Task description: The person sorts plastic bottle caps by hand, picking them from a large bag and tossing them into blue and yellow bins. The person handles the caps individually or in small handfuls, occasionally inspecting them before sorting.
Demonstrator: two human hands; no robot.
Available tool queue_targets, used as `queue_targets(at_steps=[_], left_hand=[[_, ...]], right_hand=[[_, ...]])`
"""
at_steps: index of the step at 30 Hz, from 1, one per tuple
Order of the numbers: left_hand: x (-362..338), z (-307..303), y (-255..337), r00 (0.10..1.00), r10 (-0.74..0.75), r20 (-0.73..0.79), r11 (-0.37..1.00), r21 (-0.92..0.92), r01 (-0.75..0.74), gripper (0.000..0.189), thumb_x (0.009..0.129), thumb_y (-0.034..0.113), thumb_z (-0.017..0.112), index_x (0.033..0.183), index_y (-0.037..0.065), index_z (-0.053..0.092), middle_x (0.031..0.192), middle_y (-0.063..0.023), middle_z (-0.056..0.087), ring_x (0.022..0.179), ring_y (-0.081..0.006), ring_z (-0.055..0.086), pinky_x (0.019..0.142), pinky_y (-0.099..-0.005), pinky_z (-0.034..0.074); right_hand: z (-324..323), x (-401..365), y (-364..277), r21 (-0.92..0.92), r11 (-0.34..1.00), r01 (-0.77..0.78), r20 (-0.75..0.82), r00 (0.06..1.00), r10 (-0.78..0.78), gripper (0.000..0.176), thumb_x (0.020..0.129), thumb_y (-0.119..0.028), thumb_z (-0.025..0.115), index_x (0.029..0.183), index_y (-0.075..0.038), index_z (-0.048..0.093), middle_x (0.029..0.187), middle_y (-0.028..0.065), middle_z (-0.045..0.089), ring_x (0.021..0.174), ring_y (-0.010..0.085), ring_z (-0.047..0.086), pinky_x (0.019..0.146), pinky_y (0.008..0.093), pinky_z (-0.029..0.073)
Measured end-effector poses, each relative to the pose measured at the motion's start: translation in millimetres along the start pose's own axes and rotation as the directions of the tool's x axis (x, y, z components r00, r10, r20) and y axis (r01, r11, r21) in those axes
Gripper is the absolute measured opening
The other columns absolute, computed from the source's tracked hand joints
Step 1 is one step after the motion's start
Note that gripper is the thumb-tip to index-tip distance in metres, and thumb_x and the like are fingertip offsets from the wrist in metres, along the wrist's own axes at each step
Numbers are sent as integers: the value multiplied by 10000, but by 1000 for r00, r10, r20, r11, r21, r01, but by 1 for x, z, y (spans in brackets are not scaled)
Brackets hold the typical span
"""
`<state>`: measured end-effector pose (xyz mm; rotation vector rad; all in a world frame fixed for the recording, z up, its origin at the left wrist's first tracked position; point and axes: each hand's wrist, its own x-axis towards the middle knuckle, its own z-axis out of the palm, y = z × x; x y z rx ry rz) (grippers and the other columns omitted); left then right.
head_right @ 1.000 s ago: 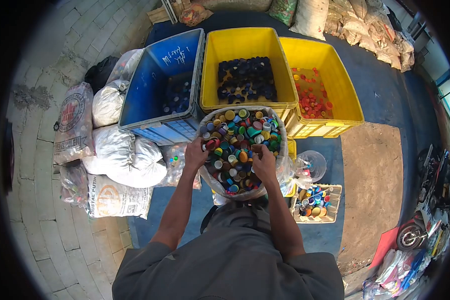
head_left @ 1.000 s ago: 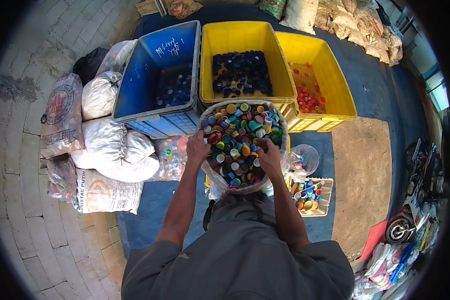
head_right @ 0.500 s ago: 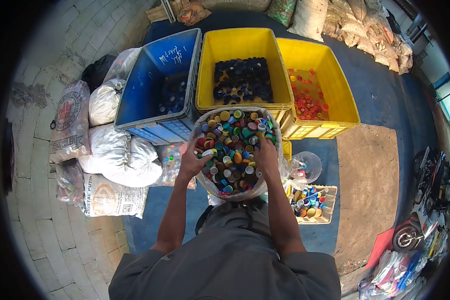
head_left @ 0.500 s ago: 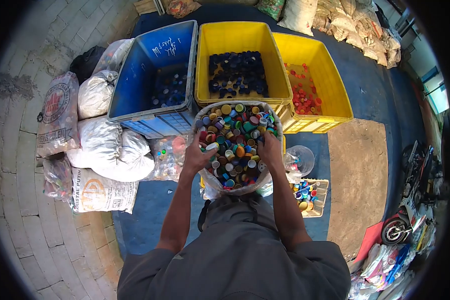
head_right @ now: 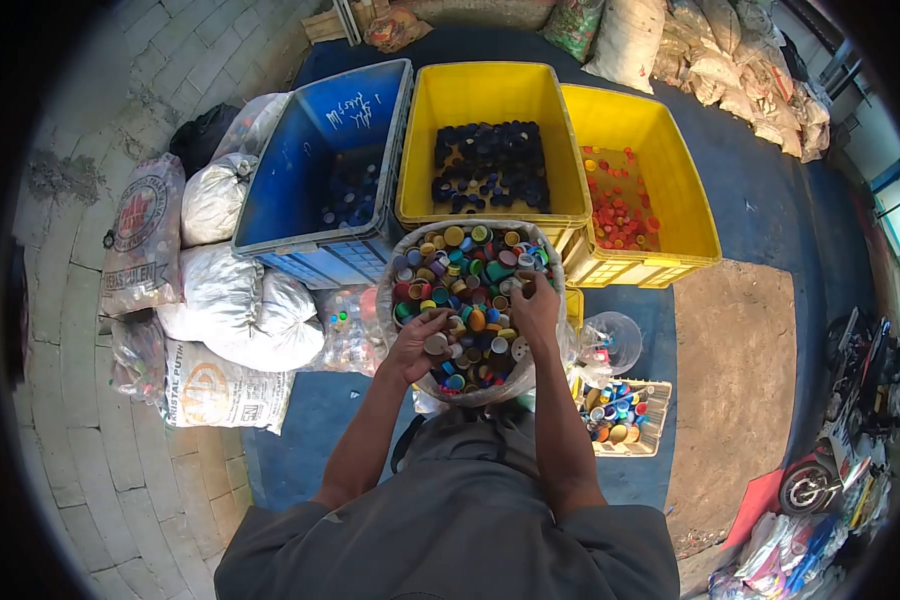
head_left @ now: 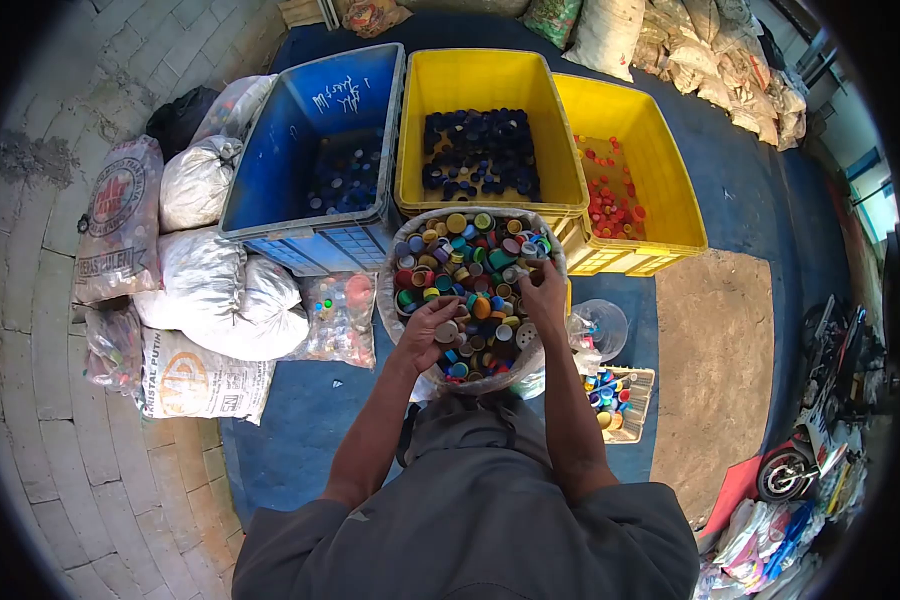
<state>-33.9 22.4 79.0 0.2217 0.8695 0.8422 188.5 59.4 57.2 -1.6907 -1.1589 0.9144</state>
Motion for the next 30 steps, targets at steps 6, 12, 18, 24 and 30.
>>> queue_targets(at_steps=[6,12,18,24,30], left_hand=[[84,22,-17,877,472,84,408,862,-302,196,858,185,676,992,46,709,802,-73,691,700,-175,678,540,-306,499],[121,63,-26,851,503,153,-138,986,-96,333,805,294,721,1010,32,693,910,-184,692,887,-375,664,761,-455,534],[119,82,-31,831,548,96,-167,986,-4,299,772,239,755,951,21,656,912,-191,689,895,-363,666,745,-459,533],[111,58,-22,834,537,123,71,979,-190,279,773,191,725,976,10,663,869,-128,703,824,-297,677,707,-408,522],[74,39,-3,940,333,-74,800,550,-240,151,866,138,579,953,57,673,798,-25,628,639,-93,587,552,-242,487]], right_hand=[[-37,-28,4,890,379,-252,159,952,260,119,854,-105,499,939,-29,533,848,89,552,831,244,583,780,394,520],[-45,-51,12,877,421,-231,128,957,259,70,890,-141,540,860,-81,521,754,22,512,681,133,529,619,291,461],[-45,-54,6,786,444,-429,278,888,366,96,891,-117,608,930,-104,522,700,-23,471,544,64,430,430,209,320],[-23,-28,19,146,987,-65,10,998,64,117,852,-99,647,916,-22,587,773,59,614,635,168,586,515,295,456],[0,11,16,-377,887,267,52,962,-268,153,782,-46,597,924,8,586,939,229,632,878,420,621,765,487,494]])
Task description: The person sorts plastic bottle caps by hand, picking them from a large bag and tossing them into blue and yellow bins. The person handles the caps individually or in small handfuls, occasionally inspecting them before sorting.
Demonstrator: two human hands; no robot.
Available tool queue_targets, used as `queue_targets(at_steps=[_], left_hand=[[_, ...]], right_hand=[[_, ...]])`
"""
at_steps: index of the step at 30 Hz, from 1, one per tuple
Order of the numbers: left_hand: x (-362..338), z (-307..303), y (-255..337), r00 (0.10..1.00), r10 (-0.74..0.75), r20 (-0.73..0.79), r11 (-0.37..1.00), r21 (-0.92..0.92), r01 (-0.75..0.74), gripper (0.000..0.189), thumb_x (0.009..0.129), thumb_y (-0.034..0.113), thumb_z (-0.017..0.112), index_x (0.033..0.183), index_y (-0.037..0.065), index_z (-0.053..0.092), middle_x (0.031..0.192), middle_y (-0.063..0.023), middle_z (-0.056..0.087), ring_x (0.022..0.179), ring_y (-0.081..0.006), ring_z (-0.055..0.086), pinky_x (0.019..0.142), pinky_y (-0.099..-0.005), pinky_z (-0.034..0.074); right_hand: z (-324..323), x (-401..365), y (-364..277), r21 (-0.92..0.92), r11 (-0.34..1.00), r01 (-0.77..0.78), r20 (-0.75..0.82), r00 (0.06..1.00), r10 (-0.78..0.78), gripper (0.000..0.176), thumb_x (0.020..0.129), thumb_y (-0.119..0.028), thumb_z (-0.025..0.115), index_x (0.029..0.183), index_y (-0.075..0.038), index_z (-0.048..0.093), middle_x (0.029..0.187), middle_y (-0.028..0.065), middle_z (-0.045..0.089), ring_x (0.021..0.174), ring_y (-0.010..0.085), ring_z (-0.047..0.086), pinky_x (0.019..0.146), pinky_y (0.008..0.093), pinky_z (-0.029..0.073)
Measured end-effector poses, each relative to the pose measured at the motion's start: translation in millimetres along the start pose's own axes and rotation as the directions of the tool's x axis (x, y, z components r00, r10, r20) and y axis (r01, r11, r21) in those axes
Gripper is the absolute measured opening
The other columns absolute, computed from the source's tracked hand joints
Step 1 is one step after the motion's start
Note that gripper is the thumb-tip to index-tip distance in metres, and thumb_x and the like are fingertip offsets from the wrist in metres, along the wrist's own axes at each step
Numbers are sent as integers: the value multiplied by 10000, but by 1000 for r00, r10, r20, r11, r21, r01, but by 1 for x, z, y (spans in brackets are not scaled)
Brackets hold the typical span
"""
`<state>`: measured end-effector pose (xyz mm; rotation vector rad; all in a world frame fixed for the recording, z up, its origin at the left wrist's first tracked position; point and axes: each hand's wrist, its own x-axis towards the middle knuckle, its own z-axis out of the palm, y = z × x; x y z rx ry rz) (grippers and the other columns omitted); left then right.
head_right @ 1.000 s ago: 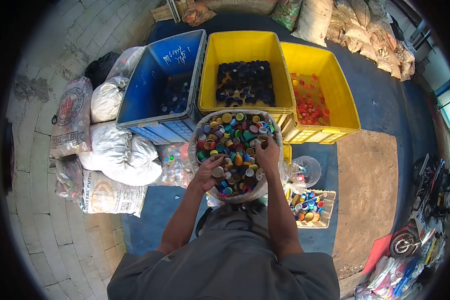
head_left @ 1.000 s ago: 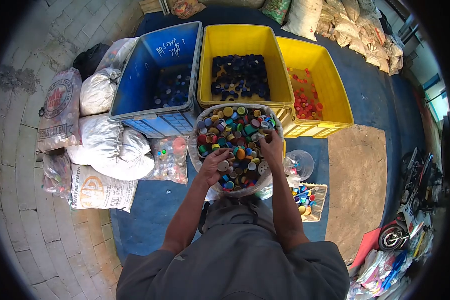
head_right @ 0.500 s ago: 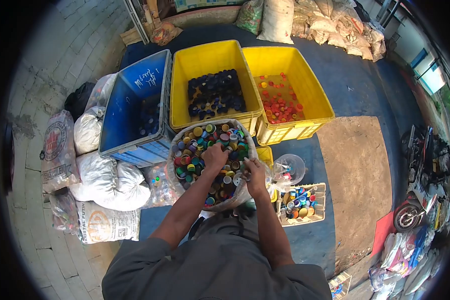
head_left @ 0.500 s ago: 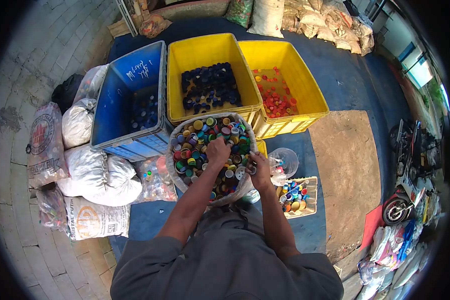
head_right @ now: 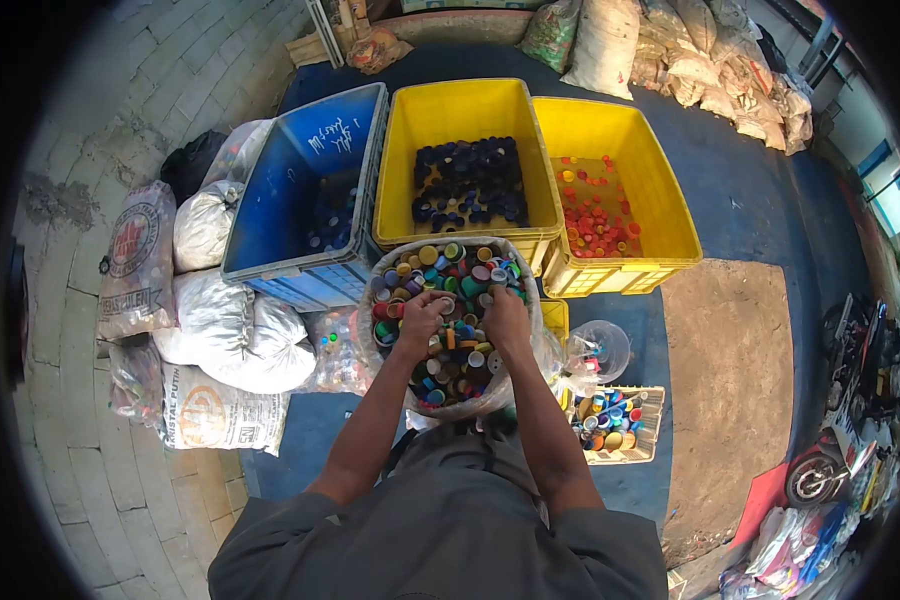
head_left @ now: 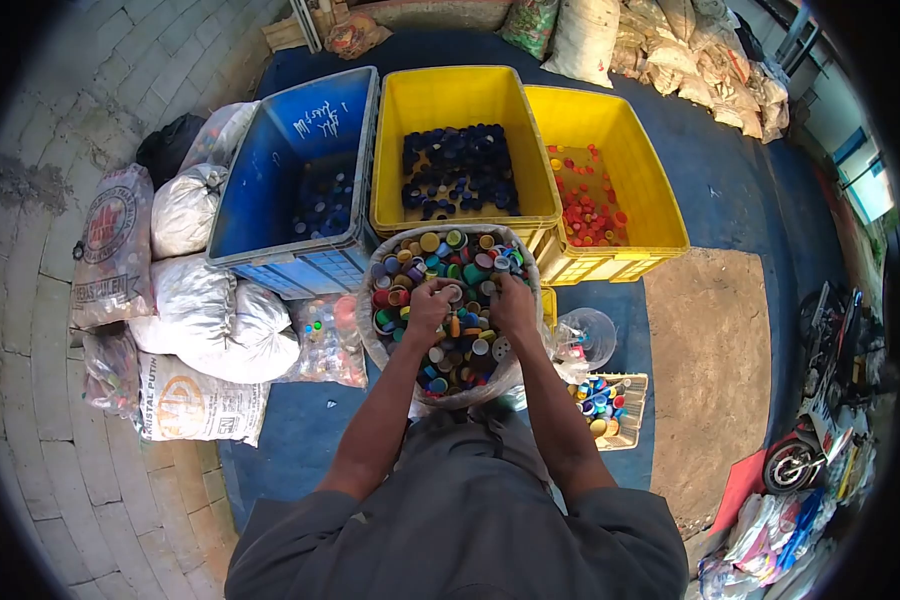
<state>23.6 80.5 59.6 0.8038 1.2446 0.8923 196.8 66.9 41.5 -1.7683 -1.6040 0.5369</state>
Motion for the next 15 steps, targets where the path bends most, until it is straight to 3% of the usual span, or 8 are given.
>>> queue_targets(at_steps=[1,3,7,12,15], left_hand=[[-3,-8,-2,999,-31,26,991,-128,34,138,862,139,579,945,64,661,797,-22,619,633,-99,584,532,-247,482],[-12,-25,-3,994,-74,86,922,-373,101,114,854,141,580,930,76,635,797,-15,601,622,-112,579,492,-258,470],[-38,-38,0,969,-208,136,843,-478,248,174,876,242,664,869,113,547,793,0,599,597,-114,570,451,-249,442],[-50,-34,-18,962,-200,187,939,-244,243,215,843,197,735,887,124,537,826,0,655,605,-92,595,444,-226,429],[-58,-19,-24,967,-107,231,988,131,78,215,836,219,739,952,105,600,804,-17,661,610,-90,591,488,-248,458]], right_hand=[[4,3,-3,-45,999,24,21,1000,-23,141,783,-40,578,916,7,576,944,233,626,891,432,614,768,504,494],[11,6,-8,-165,984,-61,73,995,74,168,793,-87,624,939,-14,589,980,197,642,898,412,623,751,506,497],[17,2,-18,-268,959,-95,123,984,132,207,828,-152,630,981,-38,549,1048,194,621,920,419,625,723,524,510],[13,1,-25,-238,964,-116,141,978,153,242,872,-206,584,1042,-41,534,1072,223,597,929,436,622,754,524,511],[14,4,-19,-269,956,-116,153,975,161,218,870,-193,572,1009,-26,555,1068,232,594,937,437,619,764,522,508]])
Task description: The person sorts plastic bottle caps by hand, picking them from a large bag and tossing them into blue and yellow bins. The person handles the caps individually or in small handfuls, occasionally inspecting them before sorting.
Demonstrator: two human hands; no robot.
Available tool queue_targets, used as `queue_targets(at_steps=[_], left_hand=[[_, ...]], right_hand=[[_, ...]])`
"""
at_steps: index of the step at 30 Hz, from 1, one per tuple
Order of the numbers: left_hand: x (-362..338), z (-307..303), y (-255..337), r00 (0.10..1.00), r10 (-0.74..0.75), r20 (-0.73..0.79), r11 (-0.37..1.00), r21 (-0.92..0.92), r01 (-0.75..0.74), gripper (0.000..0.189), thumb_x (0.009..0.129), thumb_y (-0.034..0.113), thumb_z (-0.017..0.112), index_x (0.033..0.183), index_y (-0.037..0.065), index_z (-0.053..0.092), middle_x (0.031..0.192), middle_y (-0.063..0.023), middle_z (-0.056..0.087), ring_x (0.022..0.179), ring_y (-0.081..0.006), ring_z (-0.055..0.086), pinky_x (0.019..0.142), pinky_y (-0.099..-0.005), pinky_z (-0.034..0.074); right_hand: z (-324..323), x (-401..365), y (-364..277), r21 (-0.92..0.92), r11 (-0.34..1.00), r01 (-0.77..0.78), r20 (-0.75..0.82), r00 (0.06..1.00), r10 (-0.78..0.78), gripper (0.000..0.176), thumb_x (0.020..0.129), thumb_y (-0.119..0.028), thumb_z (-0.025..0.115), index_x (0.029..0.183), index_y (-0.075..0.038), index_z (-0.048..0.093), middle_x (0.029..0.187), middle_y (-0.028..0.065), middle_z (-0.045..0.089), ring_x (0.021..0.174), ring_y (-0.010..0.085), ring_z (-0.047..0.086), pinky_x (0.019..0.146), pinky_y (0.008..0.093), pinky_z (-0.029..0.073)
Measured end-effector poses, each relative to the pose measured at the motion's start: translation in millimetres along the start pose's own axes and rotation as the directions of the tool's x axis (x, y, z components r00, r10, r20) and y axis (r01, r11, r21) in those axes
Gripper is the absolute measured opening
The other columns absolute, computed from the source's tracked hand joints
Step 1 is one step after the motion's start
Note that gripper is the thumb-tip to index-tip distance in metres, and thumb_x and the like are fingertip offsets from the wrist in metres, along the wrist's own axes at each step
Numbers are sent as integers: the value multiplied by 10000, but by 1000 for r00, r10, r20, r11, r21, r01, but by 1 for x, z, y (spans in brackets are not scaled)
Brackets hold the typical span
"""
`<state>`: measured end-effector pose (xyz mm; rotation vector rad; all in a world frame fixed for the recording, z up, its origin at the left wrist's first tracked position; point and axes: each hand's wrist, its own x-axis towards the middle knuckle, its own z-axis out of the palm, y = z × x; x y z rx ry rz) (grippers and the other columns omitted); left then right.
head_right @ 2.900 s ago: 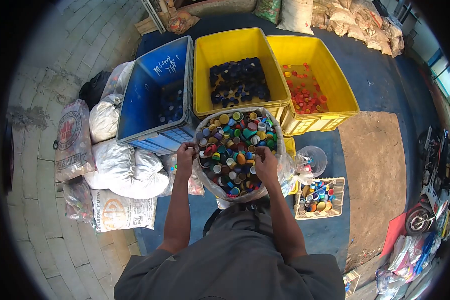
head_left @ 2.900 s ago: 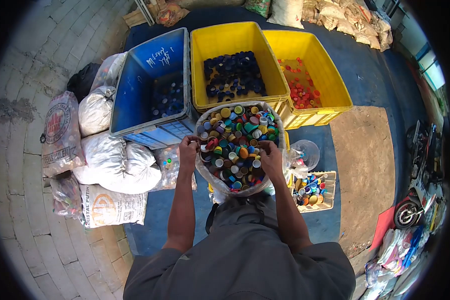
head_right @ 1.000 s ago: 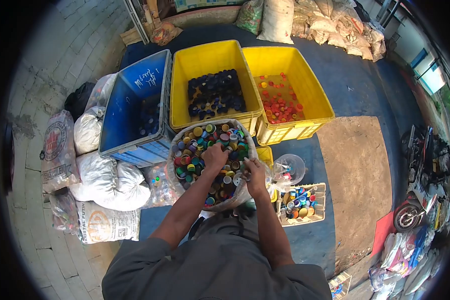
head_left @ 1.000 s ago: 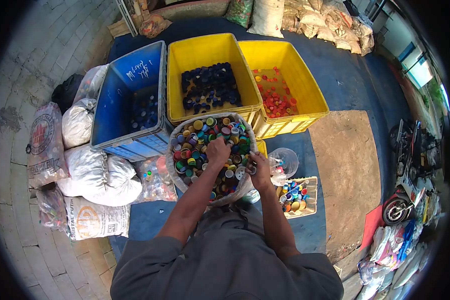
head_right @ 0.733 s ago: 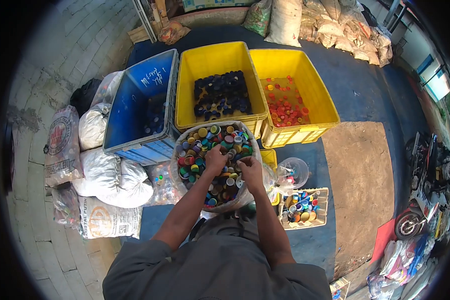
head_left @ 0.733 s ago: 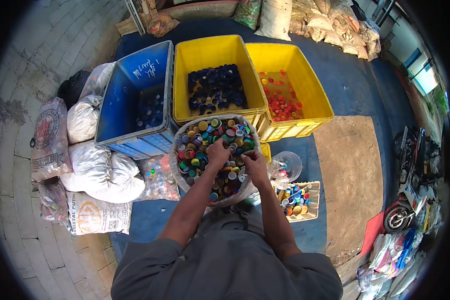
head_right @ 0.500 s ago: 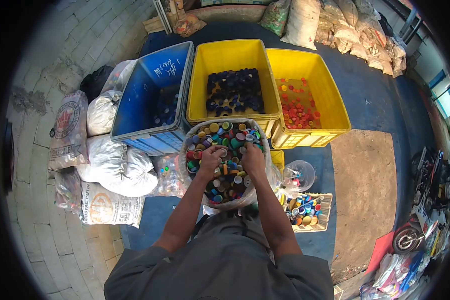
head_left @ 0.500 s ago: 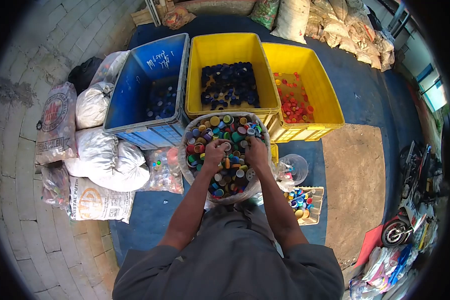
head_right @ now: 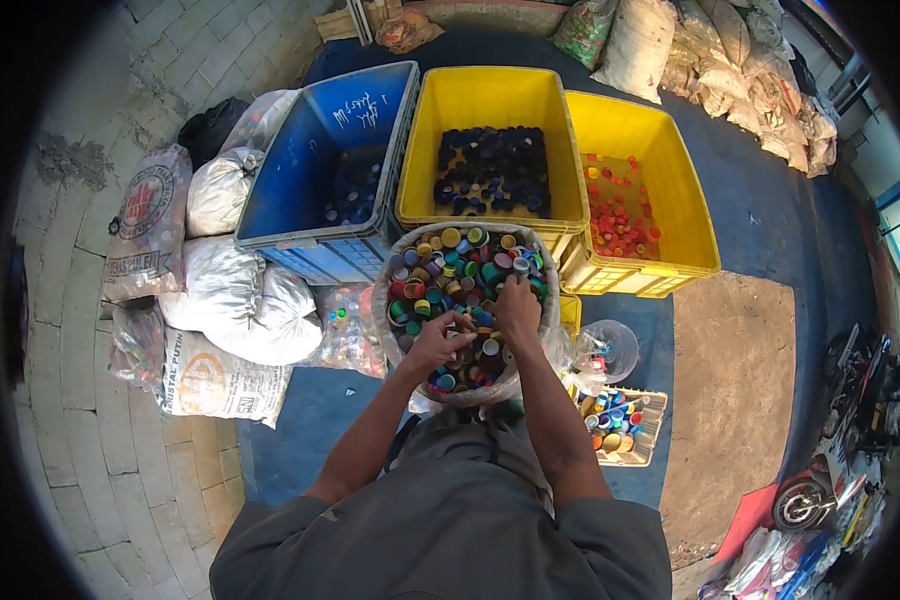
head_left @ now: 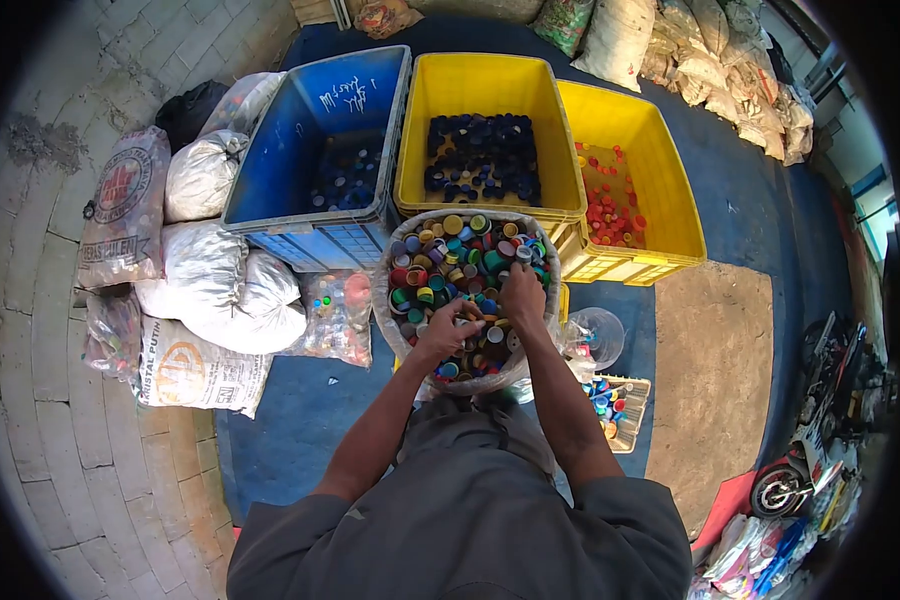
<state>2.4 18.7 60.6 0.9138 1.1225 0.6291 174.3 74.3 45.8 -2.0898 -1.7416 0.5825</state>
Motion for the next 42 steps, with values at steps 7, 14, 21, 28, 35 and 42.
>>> queue_targets(at_steps=[7,14,21,28,35,42], left_hand=[[-3,32,-8,971,231,59,414,897,-154,309,780,337,717,1024,148,702,873,-118,680,857,-335,669,750,-446,535],[7,36,-25,934,343,94,362,905,-224,225,788,276,699,958,129,704,897,-112,653,841,-325,661,712,-459,532],[2,15,-26,964,262,46,820,515,-248,214,872,272,664,969,83,678,853,-47,646,687,-169,622,648,-305,513],[-17,-21,-33,988,-75,136,864,-485,133,146,886,208,594,1019,147,588,923,-51,624,645,-92,560,555,-240,463],[-35,-28,-28,989,-2,147,689,-717,107,157,853,190,526,998,137,551,903,-86,617,652,-140,581,520,-270,466],[-21,-24,-35,986,-131,105,739,-653,167,376,915,466,582,1015,106,627,775,5,575,612,-94,572,462,-232,429]], right_hand=[[-6,-5,12,150,985,89,-202,978,-58,157,834,-87,569,960,5,574,942,191,628,826,382,639,735,470,511],[-21,-24,51,923,-236,-304,312,950,-2,225,762,-46,456,974,-29,529,837,106,585,555,168,507,430,264,378],[-37,-29,38,838,-456,-298,340,941,9,187,867,-224,502,977,-74,523,847,98,573,603,165,510,443,245,351],[-29,17,25,519,853,51,-194,979,60,289,781,-232,736,884,22,647,770,146,662,700,298,642,656,382,512],[-5,48,30,90,992,83,-252,966,-58,234,729,-149,720,895,9,671,821,227,660,794,397,645,703,421,500],[-24,0,9,589,800,-114,37,993,114,195,774,-144,726,896,2,681,866,151,682,785,252,650,723,368,494]])
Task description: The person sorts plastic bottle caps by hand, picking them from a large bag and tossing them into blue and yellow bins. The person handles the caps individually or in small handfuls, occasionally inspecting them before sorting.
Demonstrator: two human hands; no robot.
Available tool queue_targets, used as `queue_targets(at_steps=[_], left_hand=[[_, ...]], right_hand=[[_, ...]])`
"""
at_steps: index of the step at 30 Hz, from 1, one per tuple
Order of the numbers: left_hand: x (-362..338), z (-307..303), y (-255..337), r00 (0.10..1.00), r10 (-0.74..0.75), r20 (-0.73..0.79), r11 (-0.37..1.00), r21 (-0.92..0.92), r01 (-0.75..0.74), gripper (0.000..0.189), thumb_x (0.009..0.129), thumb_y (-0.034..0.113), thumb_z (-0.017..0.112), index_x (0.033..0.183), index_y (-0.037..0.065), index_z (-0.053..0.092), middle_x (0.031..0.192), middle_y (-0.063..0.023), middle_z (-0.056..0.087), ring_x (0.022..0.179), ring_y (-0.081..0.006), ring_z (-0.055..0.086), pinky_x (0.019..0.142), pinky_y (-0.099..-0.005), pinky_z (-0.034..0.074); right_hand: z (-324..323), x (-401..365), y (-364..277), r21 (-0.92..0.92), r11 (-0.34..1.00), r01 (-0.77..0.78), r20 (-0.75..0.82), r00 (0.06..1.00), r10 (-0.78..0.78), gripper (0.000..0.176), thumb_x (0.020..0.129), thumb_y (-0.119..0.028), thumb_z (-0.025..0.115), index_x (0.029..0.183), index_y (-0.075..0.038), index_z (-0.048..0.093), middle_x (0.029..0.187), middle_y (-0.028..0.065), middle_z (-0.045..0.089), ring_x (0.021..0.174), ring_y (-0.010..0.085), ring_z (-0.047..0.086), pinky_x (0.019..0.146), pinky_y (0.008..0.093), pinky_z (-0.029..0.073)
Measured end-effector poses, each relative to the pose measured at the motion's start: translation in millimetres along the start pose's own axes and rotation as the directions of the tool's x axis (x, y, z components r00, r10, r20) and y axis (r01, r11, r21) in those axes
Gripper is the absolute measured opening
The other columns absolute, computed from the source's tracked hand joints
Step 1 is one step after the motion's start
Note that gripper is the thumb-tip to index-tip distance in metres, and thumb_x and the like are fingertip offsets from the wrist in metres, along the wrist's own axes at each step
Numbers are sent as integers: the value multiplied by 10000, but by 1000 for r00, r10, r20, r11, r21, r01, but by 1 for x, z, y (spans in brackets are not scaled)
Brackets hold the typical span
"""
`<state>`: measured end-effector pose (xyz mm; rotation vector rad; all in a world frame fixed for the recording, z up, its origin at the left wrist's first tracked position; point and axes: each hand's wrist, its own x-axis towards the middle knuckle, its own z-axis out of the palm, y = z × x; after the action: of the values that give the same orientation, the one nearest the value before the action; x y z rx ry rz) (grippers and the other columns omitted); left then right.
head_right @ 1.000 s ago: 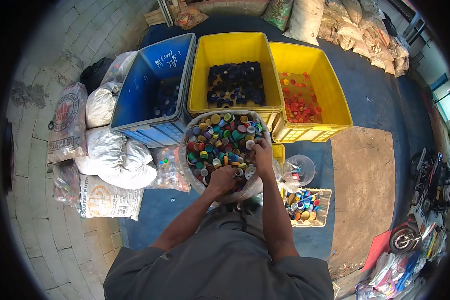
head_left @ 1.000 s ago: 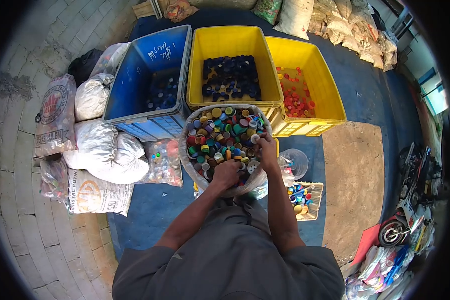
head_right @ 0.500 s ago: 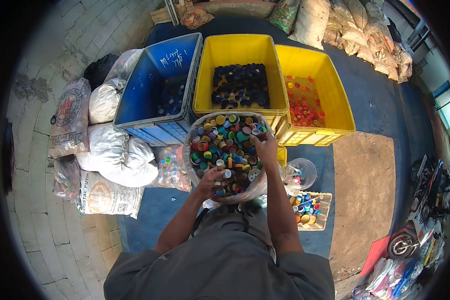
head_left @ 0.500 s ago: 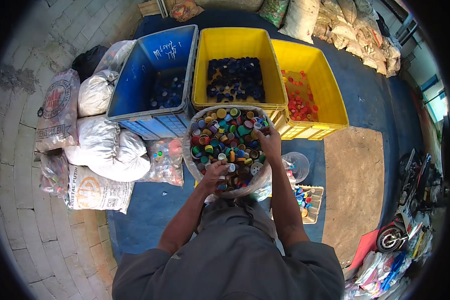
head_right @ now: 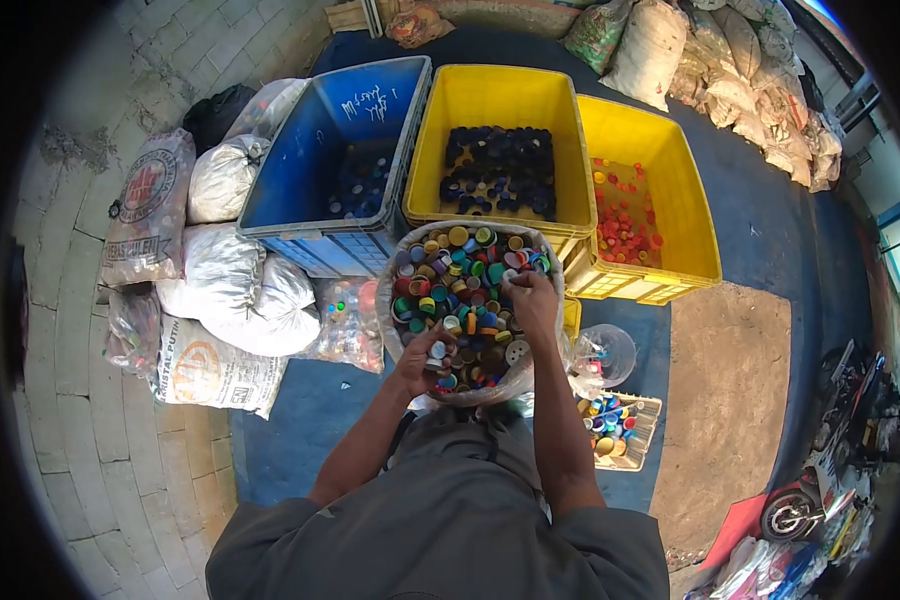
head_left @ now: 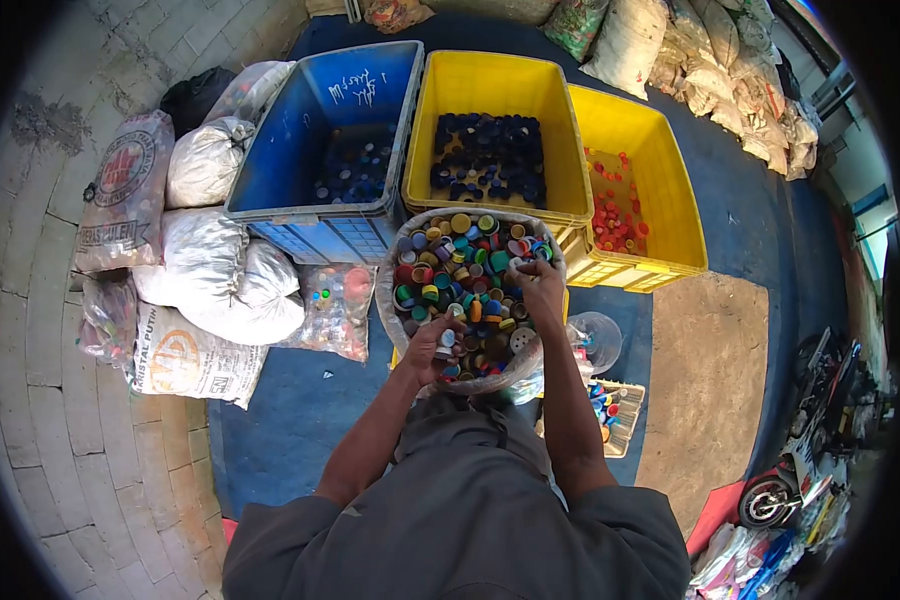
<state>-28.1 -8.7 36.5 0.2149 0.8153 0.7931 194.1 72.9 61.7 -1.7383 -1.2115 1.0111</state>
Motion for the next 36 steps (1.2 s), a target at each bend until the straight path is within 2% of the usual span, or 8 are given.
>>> queue_targets(at_steps=[2,5,15,17,20,24,30,36], left_hand=[[3,11,5,998,-3,-60,994,111,9,429,892,512,602,1013,102,631,754,29,558,599,-81,567,447,-220,419],[3,27,8,998,9,-56,979,206,2,425,858,524,647,985,119,631,739,62,543,591,-61,556,444,-208,416],[15,45,20,998,30,-56,994,106,-24,296,884,445,655,877,153,610,719,61,551,580,-52,551,429,-205,416],[22,43,28,996,-1,-88,993,-118,-9,268,883,404,669,878,141,614,701,55,545,575,-47,541,430,-213,420],[21,51,33,983,121,-137,992,48,-116,279,873,385,687,928,117,635,704,48,542,572,-50,533,423,-239,420],[27,52,18,985,172,4,590,800,-107,339,859,366,690,980,50,719,623,1,605,596,-99,602,481,-260,450],[34,83,-17,980,193,-43,-62,996,56,456,804,495,663,866,52,750,717,-144,692,733,-283,689,681,-401,541],[47,77,-43,942,330,-66,-1,998,70,374,746,408,680,795,42,737,757,-170,693,760,-353,677,709,-442,534]], right_hand=[[5,-19,-1,282,943,-176,164,977,133,173,803,-136,729,880,8,676,909,93,688,805,175,635,735,321,488],[21,-52,7,423,906,-21,272,957,-104,96,860,-112,700,905,-50,642,1020,3,645,692,52,542,514,198,395],[9,-68,-5,599,759,-256,291,952,91,95,864,-63,653,927,-16,600,1060,88,638,742,100,576,606,250,461],[-8,-46,30,793,528,-304,391,919,-57,112,886,-83,593,986,-39,568,1017,99,633,656,102,537,541,238,414],[-27,-43,14,886,345,-309,345,938,-45,189,911,-142,498,1078,-60,532,946,109,623,604,125,515,505,232,379],[-52,-50,-3,911,311,-271,295,955,-34,287,920,-229,420,1133,-65,520,924,108,621,622,147,527,507,248,386],[-60,-60,15,933,270,-239,248,969,0,263,966,-303,441,1019,-76,564,918,81,593,639,159,525,506,263,371],[-57,-74,25,921,304,-244,231,970,78,289,981,-358,468,925,-89,559,897,66,578,652,157,539,509,265,380]])
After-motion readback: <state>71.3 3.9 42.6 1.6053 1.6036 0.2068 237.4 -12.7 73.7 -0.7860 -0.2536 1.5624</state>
